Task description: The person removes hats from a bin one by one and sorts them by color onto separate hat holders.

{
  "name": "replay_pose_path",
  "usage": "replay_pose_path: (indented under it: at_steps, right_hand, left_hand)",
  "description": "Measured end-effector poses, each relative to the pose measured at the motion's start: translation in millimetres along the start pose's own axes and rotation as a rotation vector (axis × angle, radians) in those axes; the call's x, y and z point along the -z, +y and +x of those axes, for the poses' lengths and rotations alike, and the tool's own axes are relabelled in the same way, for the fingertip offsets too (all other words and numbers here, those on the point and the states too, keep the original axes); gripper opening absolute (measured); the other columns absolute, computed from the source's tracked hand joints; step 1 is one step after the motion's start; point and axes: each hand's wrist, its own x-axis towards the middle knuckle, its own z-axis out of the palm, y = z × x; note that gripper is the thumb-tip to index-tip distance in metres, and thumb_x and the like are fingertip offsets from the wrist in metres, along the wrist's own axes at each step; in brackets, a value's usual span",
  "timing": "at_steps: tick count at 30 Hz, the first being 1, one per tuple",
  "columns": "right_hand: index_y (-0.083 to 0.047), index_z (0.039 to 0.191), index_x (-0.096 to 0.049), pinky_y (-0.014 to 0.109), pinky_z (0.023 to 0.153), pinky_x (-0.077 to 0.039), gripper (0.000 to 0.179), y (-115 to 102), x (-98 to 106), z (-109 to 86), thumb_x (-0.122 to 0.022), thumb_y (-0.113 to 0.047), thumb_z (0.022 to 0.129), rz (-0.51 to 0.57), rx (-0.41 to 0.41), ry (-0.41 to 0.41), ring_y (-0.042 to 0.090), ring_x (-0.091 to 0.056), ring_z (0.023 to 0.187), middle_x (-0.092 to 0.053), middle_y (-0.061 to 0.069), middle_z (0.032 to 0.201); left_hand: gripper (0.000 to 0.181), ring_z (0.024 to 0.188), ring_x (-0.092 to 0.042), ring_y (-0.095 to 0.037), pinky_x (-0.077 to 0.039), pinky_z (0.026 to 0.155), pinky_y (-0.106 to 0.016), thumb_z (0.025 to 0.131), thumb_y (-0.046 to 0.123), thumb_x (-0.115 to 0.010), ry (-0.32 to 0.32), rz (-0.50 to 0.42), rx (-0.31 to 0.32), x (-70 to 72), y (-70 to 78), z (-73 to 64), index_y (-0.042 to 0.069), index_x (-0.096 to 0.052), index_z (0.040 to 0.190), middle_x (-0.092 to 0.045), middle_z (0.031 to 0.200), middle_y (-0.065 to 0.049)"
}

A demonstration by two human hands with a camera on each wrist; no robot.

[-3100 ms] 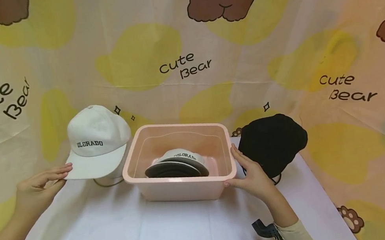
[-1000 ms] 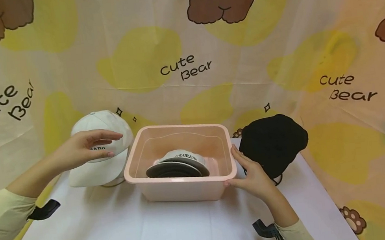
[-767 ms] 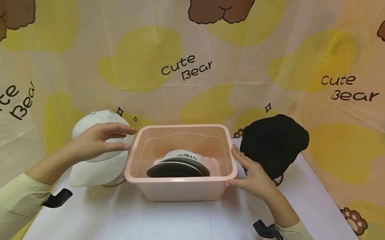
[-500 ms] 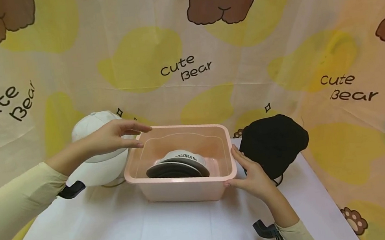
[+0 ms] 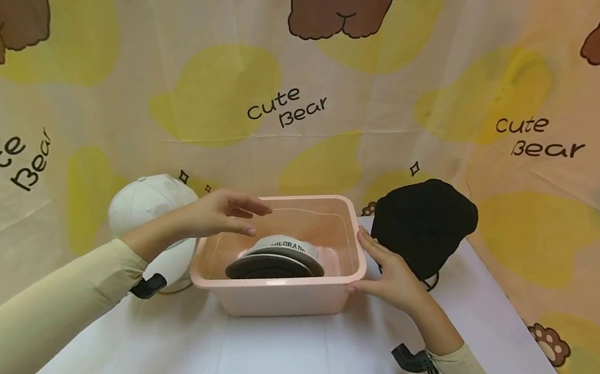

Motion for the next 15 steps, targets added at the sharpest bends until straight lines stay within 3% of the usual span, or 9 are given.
replay_pose_path:
  at_steps: [8, 15]
  right_hand:
    - [-0.017, 0.161, -0.034, 0.071, 0.11, -0.034, 0.111, 1, 0, 0.4, -0.095, -0.036, 0.071, 0.002, 0.012, 0.001, 0.04, -0.028, 0.153, -0.029, 0.004, 0.167]
    - [-0.018, 0.161, -0.034, 0.073, 0.109, -0.034, 0.108, 1, 1, -0.3, -0.094, -0.036, 0.073, 0.009, 0.013, -0.003, 0.041, -0.027, 0.152, -0.028, 0.004, 0.167]
  left_hand:
    - [0.053, 0.132, -0.058, -0.029, -0.046, 0.114, -0.049, 0.091, 0.013, -0.079, -0.101, -0.012, 0.021, -13.5, -1.3, 16.0, 0.003, -0.061, 0.139, -0.063, 0.141, -0.01]
    - [0.056, 0.136, -0.055, -0.033, -0.05, 0.11, -0.035, 0.093, 0.005, -0.075, -0.195, -0.075, 0.051, -22.5, -10.2, 27.1, 0.0, -0.054, 0.144, -0.059, 0.146, -0.012]
